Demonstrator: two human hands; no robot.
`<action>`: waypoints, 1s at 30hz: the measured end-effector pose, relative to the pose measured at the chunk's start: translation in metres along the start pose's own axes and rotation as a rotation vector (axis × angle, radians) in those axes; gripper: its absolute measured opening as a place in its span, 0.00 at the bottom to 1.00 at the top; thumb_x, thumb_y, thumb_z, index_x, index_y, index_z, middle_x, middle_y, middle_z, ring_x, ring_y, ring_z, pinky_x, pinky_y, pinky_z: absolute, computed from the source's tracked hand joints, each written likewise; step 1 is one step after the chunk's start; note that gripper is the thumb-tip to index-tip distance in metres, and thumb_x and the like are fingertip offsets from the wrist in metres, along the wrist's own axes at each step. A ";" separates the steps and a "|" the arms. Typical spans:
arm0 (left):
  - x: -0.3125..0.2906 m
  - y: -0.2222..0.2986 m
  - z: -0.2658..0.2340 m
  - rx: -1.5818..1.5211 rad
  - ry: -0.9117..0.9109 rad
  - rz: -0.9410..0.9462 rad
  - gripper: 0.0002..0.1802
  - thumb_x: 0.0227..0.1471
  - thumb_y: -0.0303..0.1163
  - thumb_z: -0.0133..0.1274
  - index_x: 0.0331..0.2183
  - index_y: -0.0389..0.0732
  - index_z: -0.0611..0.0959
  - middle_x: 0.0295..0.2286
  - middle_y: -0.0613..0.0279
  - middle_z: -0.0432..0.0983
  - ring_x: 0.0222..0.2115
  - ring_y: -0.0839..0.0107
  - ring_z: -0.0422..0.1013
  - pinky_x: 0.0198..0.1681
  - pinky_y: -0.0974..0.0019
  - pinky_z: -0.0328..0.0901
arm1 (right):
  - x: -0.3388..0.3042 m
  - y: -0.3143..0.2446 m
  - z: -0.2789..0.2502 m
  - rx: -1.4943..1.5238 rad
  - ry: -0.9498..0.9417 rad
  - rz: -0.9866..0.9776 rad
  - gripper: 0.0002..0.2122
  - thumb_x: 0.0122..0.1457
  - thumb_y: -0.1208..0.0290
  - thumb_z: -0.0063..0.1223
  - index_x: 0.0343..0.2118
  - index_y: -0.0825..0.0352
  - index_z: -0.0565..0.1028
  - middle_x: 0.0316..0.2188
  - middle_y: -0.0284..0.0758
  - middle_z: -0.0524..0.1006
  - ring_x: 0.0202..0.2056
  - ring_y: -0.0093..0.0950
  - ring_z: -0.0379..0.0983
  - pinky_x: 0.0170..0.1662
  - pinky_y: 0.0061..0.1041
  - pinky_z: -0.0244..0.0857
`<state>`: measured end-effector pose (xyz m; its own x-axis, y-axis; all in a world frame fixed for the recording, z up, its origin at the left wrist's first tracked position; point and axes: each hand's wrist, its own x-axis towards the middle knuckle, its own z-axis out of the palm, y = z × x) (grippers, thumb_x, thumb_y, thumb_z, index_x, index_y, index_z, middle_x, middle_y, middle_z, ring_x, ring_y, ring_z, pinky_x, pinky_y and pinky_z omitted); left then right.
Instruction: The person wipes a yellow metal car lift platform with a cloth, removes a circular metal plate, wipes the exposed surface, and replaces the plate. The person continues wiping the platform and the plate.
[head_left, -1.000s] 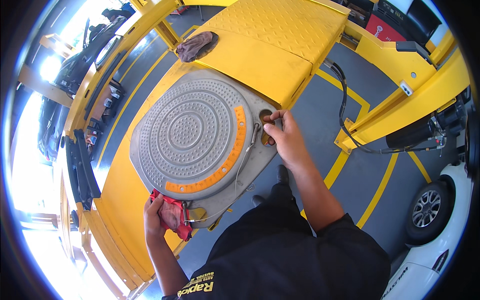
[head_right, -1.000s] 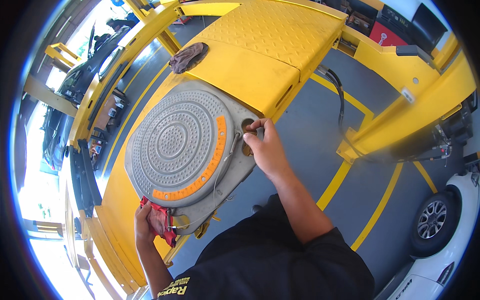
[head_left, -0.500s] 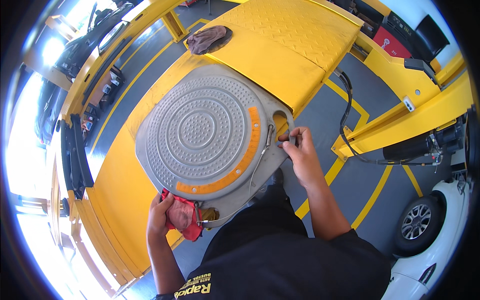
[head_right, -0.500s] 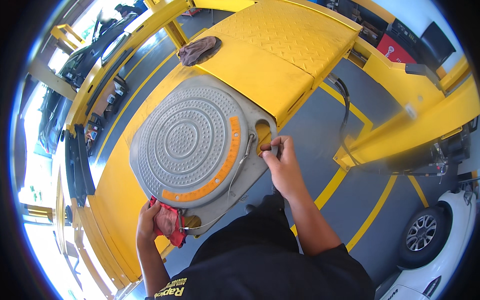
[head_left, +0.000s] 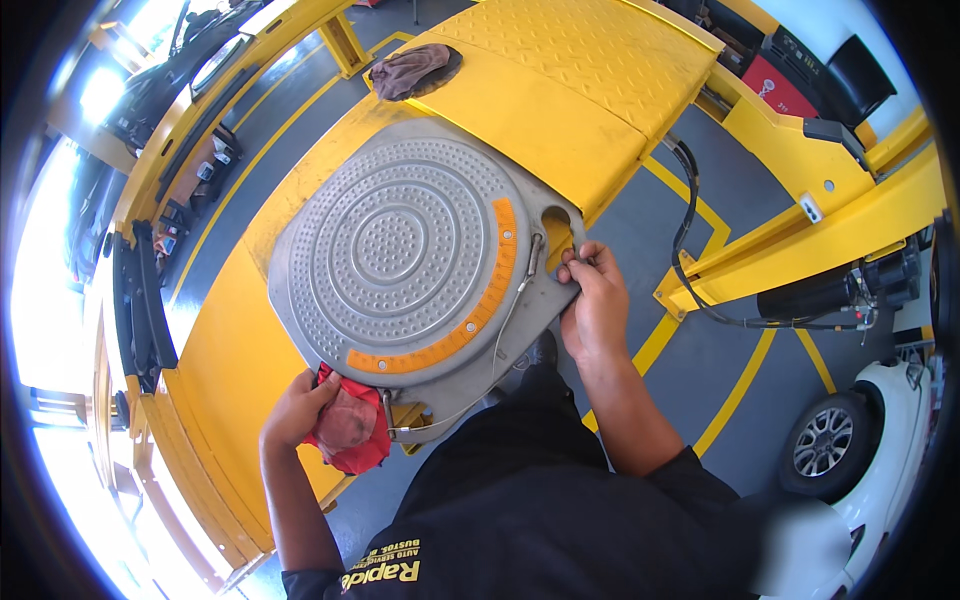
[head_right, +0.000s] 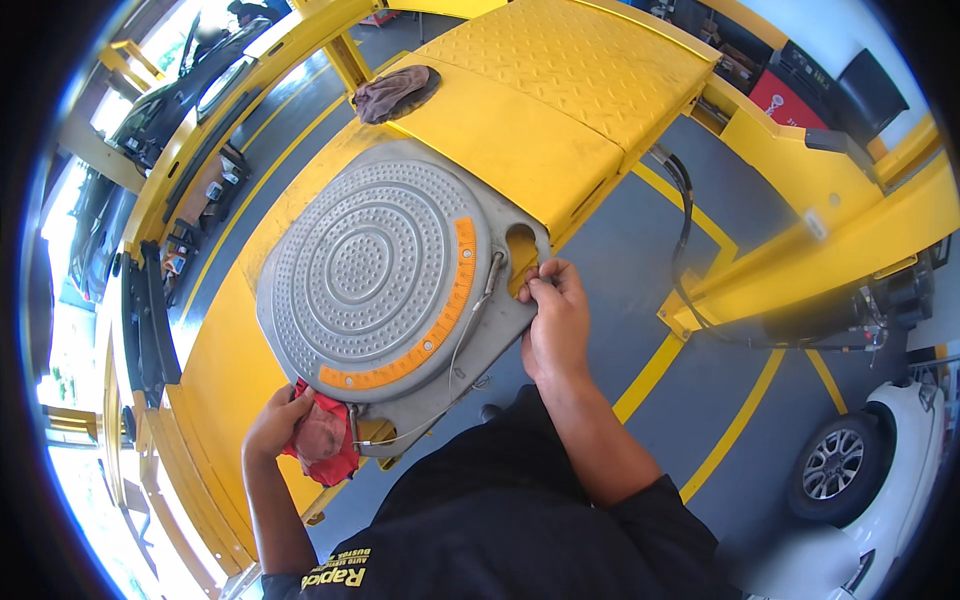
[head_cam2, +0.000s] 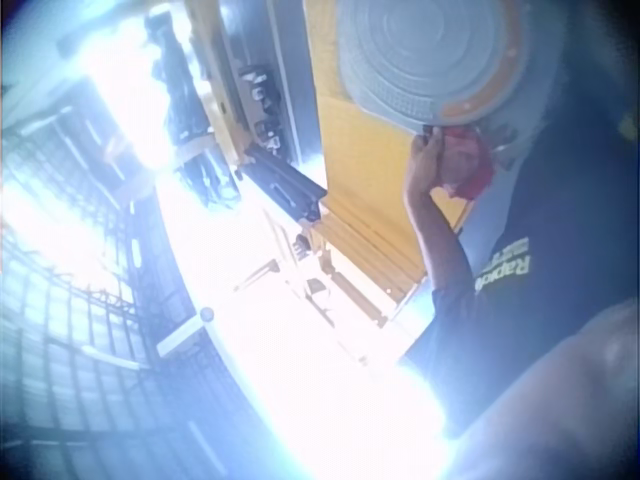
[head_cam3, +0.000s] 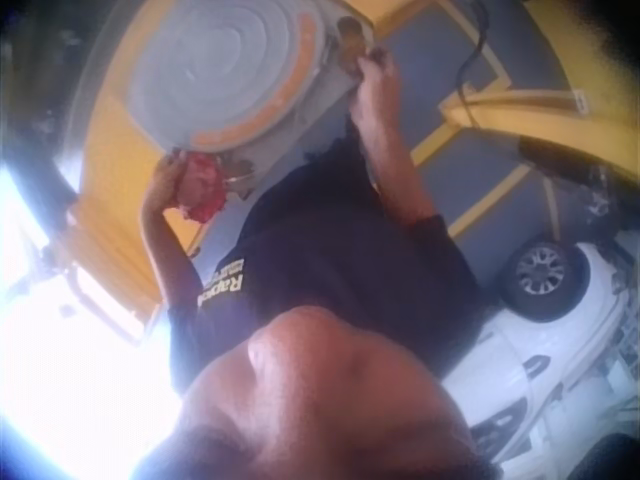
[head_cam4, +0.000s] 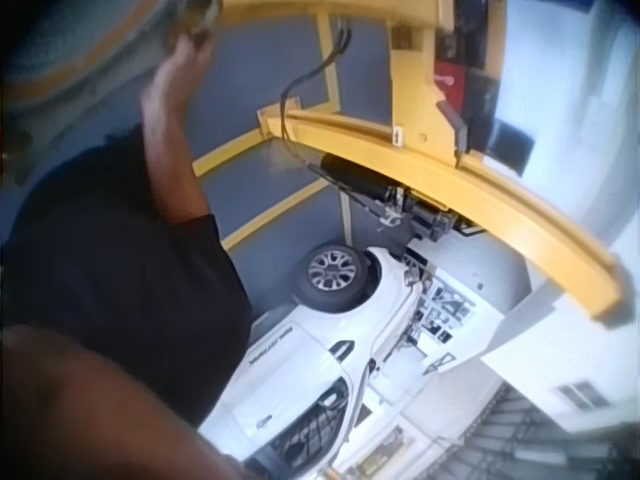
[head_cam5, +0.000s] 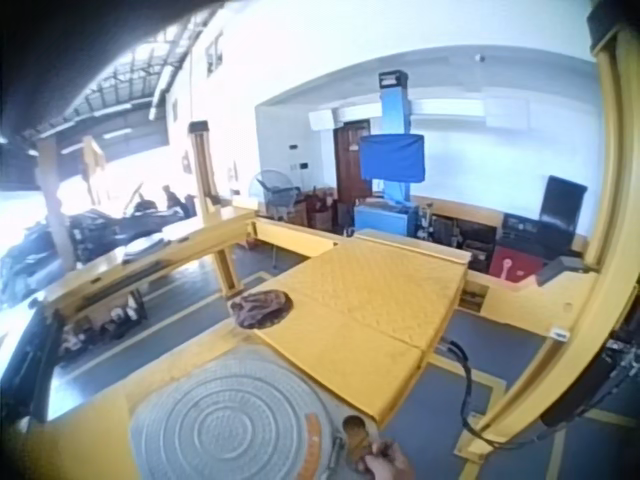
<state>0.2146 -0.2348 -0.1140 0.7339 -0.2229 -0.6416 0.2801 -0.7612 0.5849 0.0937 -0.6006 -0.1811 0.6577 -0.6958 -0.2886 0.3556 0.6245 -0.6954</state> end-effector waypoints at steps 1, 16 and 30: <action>-0.001 0.004 -0.002 0.082 0.010 -0.015 0.29 0.67 0.48 0.56 0.45 0.25 0.82 0.37 0.57 0.83 0.39 0.73 0.75 0.47 0.64 0.71 | 0.002 0.000 0.000 0.013 -0.003 0.013 0.09 0.62 0.86 0.44 0.38 0.63 0.68 0.37 0.34 0.70 0.35 0.23 0.64 0.45 0.23 0.61; 0.018 -0.001 -0.014 0.463 0.032 0.083 0.42 0.63 0.63 0.52 0.35 0.24 0.83 0.31 0.34 0.81 0.35 0.45 0.79 0.42 0.52 0.70 | 0.017 0.010 -0.012 0.057 0.035 -0.012 0.09 0.62 0.86 0.50 0.40 0.63 0.71 0.36 0.37 0.76 0.34 0.24 0.68 0.44 0.24 0.64; 0.013 -0.008 -0.008 0.388 0.013 0.141 0.39 0.64 0.62 0.50 0.37 0.27 0.86 0.31 0.34 0.82 0.34 0.41 0.78 0.43 0.49 0.69 | 0.020 0.005 -0.020 -0.148 -0.015 -0.025 0.07 0.66 0.83 0.49 0.38 0.61 0.70 0.39 0.37 0.76 0.36 0.24 0.68 0.50 0.25 0.65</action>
<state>0.2269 -0.2266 -0.1223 0.7570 -0.3352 -0.5609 -0.0754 -0.8975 0.4345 0.0955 -0.6184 -0.2036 0.6601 -0.7043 -0.2612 0.2709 0.5475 -0.7917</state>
